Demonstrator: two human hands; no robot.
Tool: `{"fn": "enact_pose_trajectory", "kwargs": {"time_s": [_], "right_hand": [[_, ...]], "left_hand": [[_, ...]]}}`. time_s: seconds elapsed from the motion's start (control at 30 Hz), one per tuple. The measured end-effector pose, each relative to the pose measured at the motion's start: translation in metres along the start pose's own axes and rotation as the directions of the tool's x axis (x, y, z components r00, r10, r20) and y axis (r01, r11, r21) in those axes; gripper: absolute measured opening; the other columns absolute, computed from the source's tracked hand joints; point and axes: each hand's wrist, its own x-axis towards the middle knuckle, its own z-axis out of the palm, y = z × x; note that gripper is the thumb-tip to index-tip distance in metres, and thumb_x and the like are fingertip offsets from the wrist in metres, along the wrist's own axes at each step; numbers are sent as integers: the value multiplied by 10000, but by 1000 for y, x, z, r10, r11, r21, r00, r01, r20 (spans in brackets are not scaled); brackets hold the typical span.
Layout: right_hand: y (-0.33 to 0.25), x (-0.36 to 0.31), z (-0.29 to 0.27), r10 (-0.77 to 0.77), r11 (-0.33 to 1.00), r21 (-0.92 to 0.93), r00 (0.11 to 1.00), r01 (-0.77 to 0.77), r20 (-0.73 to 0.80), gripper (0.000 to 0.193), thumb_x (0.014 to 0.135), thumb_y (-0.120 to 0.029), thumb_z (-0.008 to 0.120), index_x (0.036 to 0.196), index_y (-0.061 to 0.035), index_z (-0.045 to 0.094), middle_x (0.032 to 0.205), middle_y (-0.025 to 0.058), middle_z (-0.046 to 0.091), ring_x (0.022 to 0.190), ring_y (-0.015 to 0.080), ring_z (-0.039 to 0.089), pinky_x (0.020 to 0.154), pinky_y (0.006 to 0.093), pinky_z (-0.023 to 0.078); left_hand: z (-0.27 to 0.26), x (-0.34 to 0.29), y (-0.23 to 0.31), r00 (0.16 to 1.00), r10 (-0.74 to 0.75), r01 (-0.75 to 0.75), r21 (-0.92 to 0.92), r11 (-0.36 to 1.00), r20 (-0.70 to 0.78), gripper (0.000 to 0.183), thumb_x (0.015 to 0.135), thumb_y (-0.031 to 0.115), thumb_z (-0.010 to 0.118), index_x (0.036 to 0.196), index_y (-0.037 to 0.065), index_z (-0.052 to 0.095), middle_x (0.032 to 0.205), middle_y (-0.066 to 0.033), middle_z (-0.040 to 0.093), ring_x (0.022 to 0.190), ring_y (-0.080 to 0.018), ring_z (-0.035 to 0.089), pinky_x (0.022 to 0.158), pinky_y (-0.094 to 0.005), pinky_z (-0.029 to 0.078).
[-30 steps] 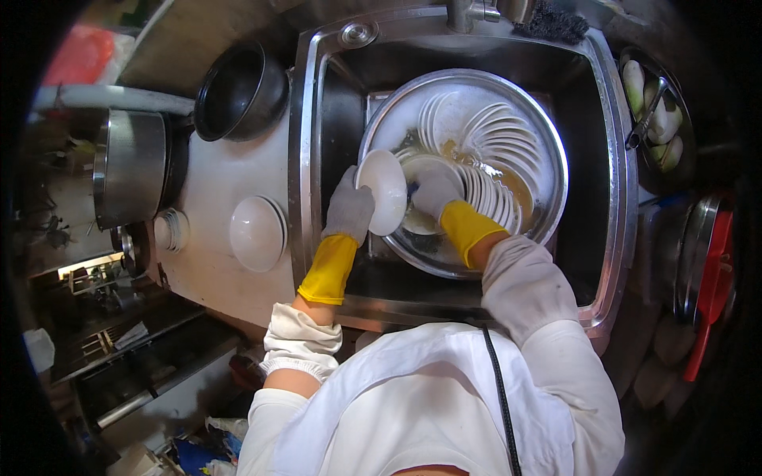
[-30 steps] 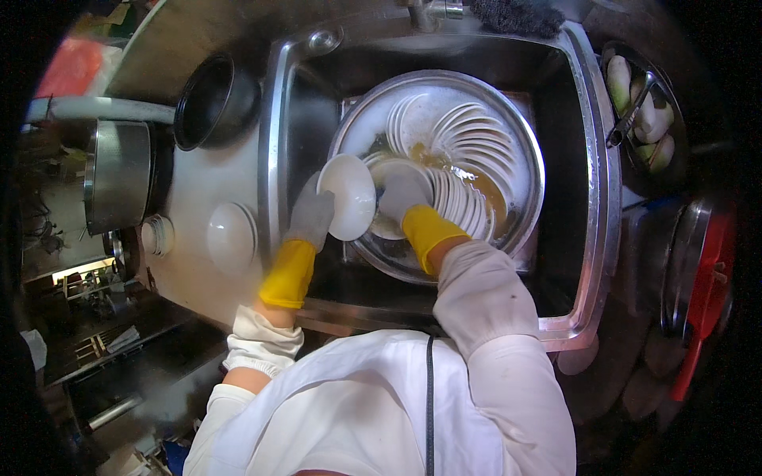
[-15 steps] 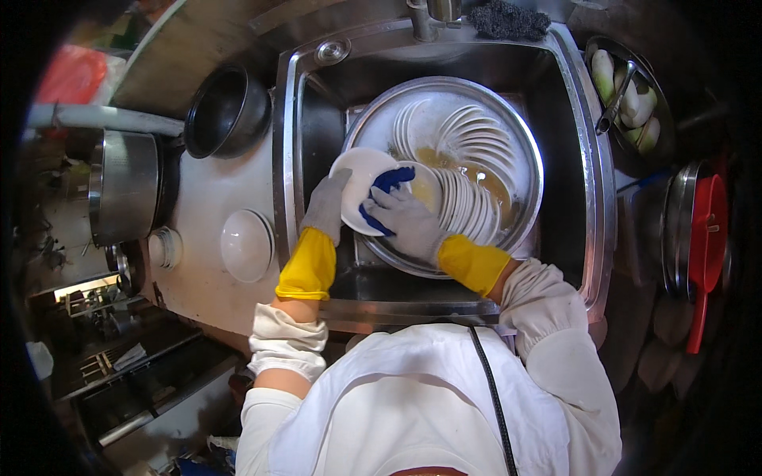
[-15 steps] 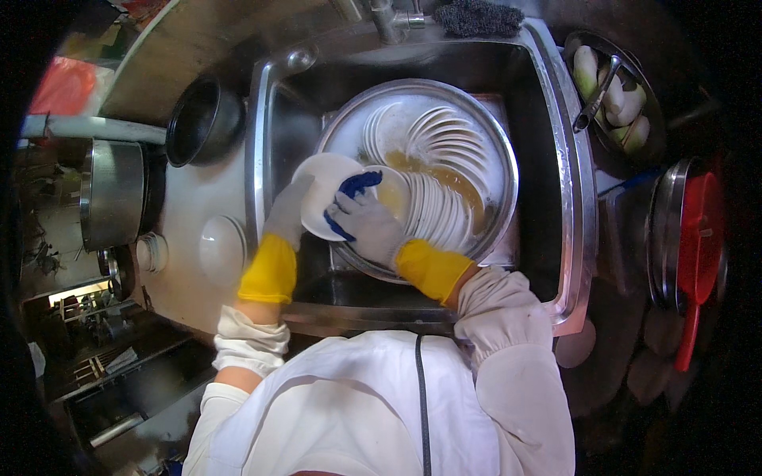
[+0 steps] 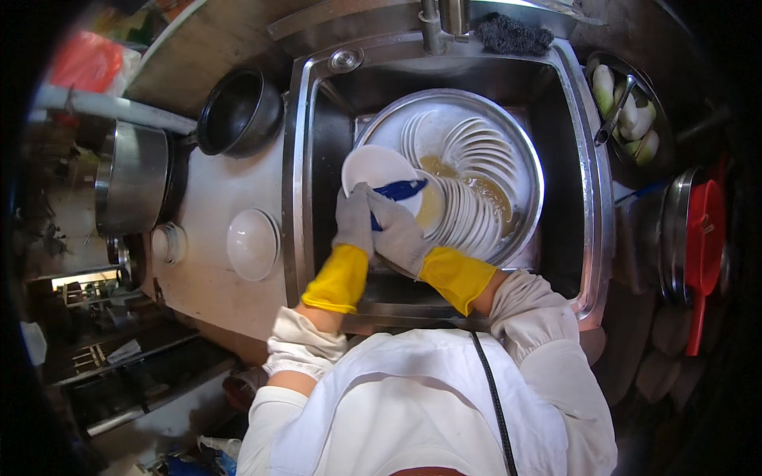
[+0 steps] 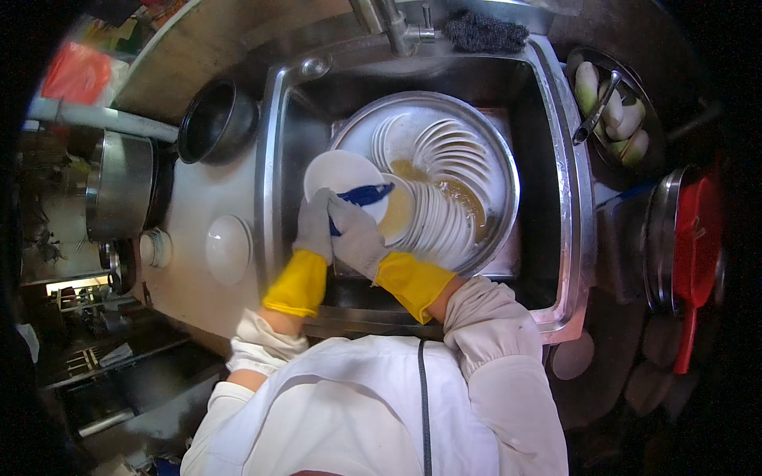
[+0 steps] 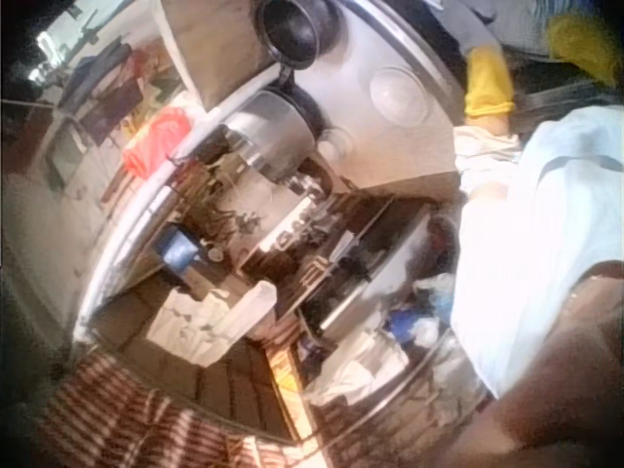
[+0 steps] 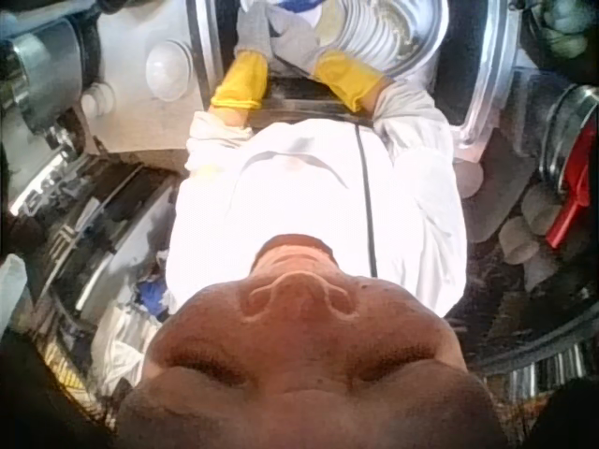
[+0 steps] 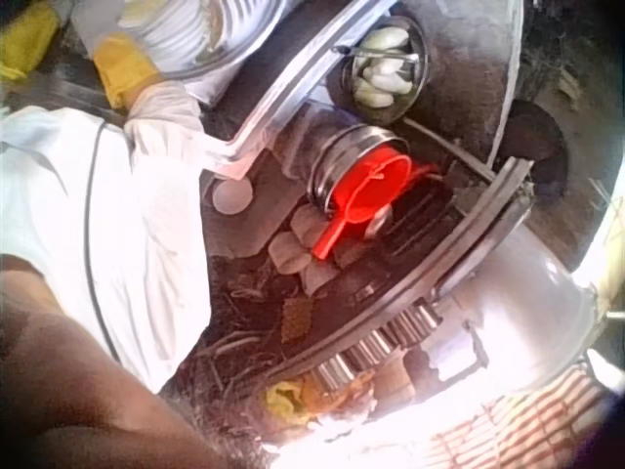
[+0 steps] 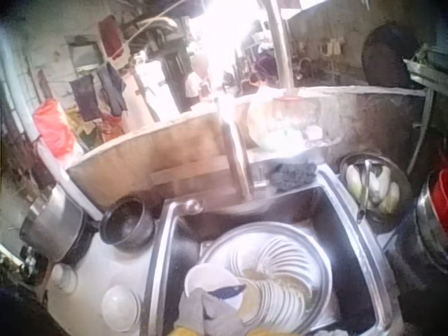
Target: The person washes multiple white bowls and plates in a soapy sink using a blue sponge, then rinses and stacks them on a nearby counter. The person handles items one at a time, scrubbing both interior and exterior surfaces before placing them aside.
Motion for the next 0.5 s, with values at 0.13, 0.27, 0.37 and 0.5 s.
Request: {"fn": "enact_pose_trajectory", "kwargs": {"time_s": [0.13, 0.27, 0.37, 0.5], "right_hand": [[7, -7, -8, -230, 670, -631, 918, 391, 324, 479, 930, -114, 647, 1403, -53, 592, 1409, 206, 604, 1291, 415, 575, 1142, 458, 441], [12, -12, -7, -105, 980, -145, 973, 136, 204, 561, 889, -137, 694, 1433, -77, 574, 1459, 188, 565, 1323, 422, 535, 1177, 499, 387], [1, -11, -2, 125, 958, 220, 960, -182, 250, 605, 852, -113, 703, 1442, -79, 573, 1509, 193, 525, 1353, 425, 511, 1193, 516, 361], [-7, -6, -4, -75, 812, -516, 926, 273, 371, 660, 817, -2, 678, 1462, -74, 559, 1543, 207, 500, 1393, 409, 495, 1211, 502, 350]], "left_hand": [[-27, 1, 28, 826, 33, -155, 170, 973, 562, 459, 1025, 305, 590, 1348, -20, 610, 1163, -162, 741, 1064, -276, 729, 952, -327, 572], [-23, -16, 21, 861, 490, -503, 372, 780, 136, 496, 1015, 251, 616, 1435, -6, 557, 1341, -229, 652, 1259, -297, 636, 1095, -406, 488], [-7, -2, -8, 996, -29, 20, 108, 994, 83, 513, 982, 296, 630, 1401, 2, 596, 1305, -202, 675, 1219, -283, 655, 1059, -364, 501], [-23, 18, -20, 916, 94, -136, 82, 987, 390, 500, 988, 282, 633, 1416, 29, 581, 1289, -195, 678, 1184, -290, 672, 1020, -354, 530]]}}
